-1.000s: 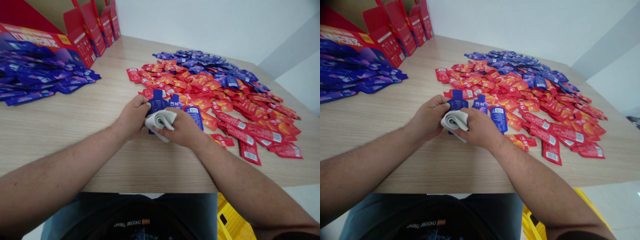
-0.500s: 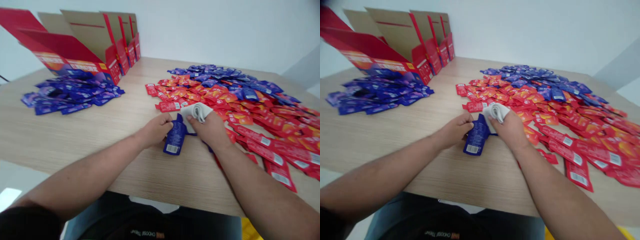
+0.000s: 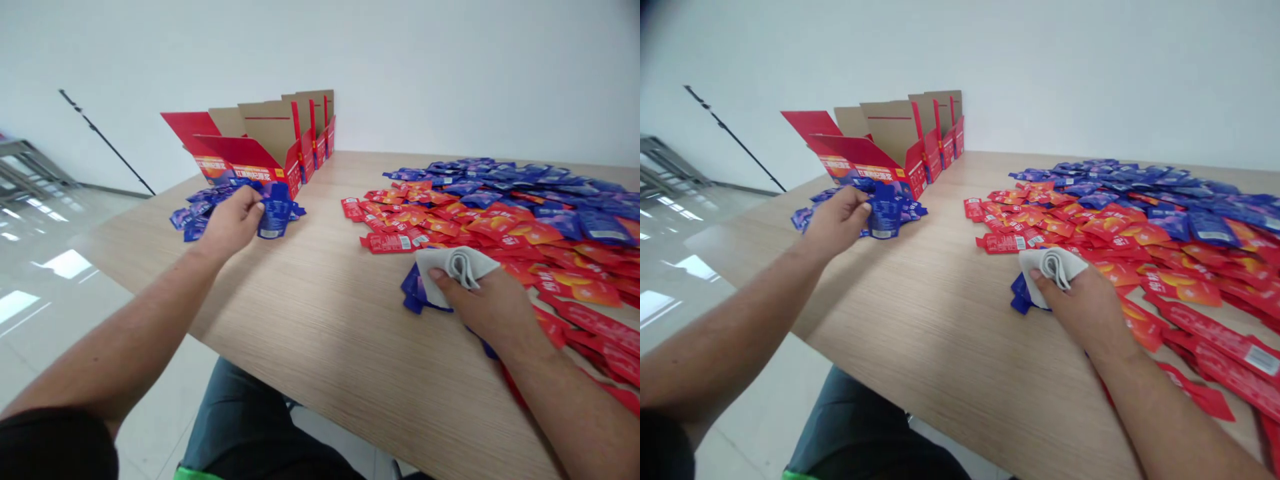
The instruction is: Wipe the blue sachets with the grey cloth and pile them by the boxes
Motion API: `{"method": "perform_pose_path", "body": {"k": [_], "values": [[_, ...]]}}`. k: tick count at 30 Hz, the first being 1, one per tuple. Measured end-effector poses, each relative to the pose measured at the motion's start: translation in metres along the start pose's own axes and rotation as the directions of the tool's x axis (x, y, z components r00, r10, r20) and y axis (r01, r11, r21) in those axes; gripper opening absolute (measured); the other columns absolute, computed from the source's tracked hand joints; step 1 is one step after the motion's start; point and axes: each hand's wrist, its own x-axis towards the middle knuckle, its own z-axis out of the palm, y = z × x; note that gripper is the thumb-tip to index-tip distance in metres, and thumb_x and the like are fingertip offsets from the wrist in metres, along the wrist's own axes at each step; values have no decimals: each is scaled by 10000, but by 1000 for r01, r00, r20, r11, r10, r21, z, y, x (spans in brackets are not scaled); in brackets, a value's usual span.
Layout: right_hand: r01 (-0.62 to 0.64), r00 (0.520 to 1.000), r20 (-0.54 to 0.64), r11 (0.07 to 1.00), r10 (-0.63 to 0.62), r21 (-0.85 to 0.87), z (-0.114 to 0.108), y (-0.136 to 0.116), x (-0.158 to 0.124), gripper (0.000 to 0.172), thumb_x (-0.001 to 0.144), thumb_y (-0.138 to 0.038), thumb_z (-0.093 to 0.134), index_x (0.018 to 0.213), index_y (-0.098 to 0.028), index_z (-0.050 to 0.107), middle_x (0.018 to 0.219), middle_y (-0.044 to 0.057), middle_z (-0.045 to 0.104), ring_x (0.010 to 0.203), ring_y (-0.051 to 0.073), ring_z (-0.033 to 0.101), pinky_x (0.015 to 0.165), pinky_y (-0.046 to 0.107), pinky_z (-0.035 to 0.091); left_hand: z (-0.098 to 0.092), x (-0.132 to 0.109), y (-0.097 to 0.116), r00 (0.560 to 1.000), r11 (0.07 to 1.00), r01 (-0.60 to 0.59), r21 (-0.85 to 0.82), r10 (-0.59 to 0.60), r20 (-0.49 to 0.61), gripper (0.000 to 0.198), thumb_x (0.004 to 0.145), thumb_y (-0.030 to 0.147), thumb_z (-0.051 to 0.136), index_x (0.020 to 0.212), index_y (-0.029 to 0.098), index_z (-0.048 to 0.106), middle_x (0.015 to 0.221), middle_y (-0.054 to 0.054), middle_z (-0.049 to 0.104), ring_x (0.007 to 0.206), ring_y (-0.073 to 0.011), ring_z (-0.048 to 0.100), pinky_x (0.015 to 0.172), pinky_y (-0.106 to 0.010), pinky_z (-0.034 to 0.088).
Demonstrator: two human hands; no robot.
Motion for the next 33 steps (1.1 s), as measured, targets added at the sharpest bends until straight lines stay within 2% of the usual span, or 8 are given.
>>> {"method": "perform_pose_path", "body": {"k": [4, 7, 12, 15, 21, 24, 28, 33], "values": [[-68, 996, 47, 997, 71, -47, 0, 0, 1, 433, 812, -696, 565, 844, -288, 705, 715, 89, 700, 665, 329, 656, 552, 398, 429, -44, 8, -53, 978, 973, 24, 230, 25, -206, 111, 947, 253, 501, 963, 199, 596, 1010, -58, 576, 1097, -245, 531, 1041, -407, 413], [-92, 993, 75, 994, 96, -61, 1, 0, 2, 435, 793, -705, 571, 814, -290, 701, 704, 91, 699, 661, 334, 660, 533, 396, 422, -56, 12, -93, 974, 964, 63, 260, -2, -227, 196, 959, 365, 489, 984, 239, 638, 998, -41, 591, 1186, -278, 493, 1083, -425, 347], [-42, 997, 62, 998, 45, -42, 5, 4, 2, 377, 812, -644, 603, 849, -287, 719, 739, 84, 723, 694, 329, 680, 564, 401, 455, -47, 17, -151, 993, 920, 30, 392, -71, 90, 203, 900, 336, 495, 919, 228, 665, 855, -27, 618, 1157, -256, 522, 1087, -387, 322], [-26, 999, 46, 999, 27, -32, 5, 7, 2, 375, 821, -633, 605, 878, -283, 728, 771, 81, 738, 727, 329, 693, 595, 407, 476, -42, 14, -152, 979, 889, 26, 457, -114, 166, 262, 871, 283, 492, 996, 201, 707, 923, -29, 689, 1155, -255, 569, 1100, -400, 341], [-42, 991, -128, 998, 47, 37, -6, 8, 7, 330, 818, -552, 653, 932, -251, 726, 840, 72, 756, 781, 304, 710, 666, 403, 538, -16, 0, -62, 1000, 893, 11, 450, -3, -19, 516, 969, 367, 361, 1334, 155, 657, 1209, -72, 714, 1266, -270, 603, 1141, -396, 368], [-31, 955, -287, 987, 76, 159, -6, 16, 15, 385, 841, -516, 661, 1080, -220, 721, 1024, 91, 780, 953, 310, 730, 847, 445, 572, 17, -15, 4, 989, 952, -87, 294, 47, 142, 450, 937, 385, 448, 1242, 179, 707, 1087, -64, 756, 1012, -245, 697, 939, -350, 508], [8, 916, -386, 960, 106, 281, -1, 35, 25, 467, 862, -492, 664, 1208, -181, 693, 1159, 114, 776, 1092, 306, 720, 993, 475, 548, 71, -41, 92, 889, 982, -187, -37, 185, 419, 373, 919, 376, 511, 1167, 202, 728, 1046, -66, 772, 886, -225, 698, 826, -341, 533], [-10, 899, -412, 949, 146, 315, -4, 44, 31, 510, 849, -491, 679, 1225, -145, 696, 1163, 148, 775, 1113, 339, 716, 1011, 516, 539, 125, -47, 174, 824, 942, -241, -231, 325, 465, 369, 915, 294, 529, 1227, 186, 693, 1102, -81, 763, 977, -231, 702, 876, -346, 532]]}}
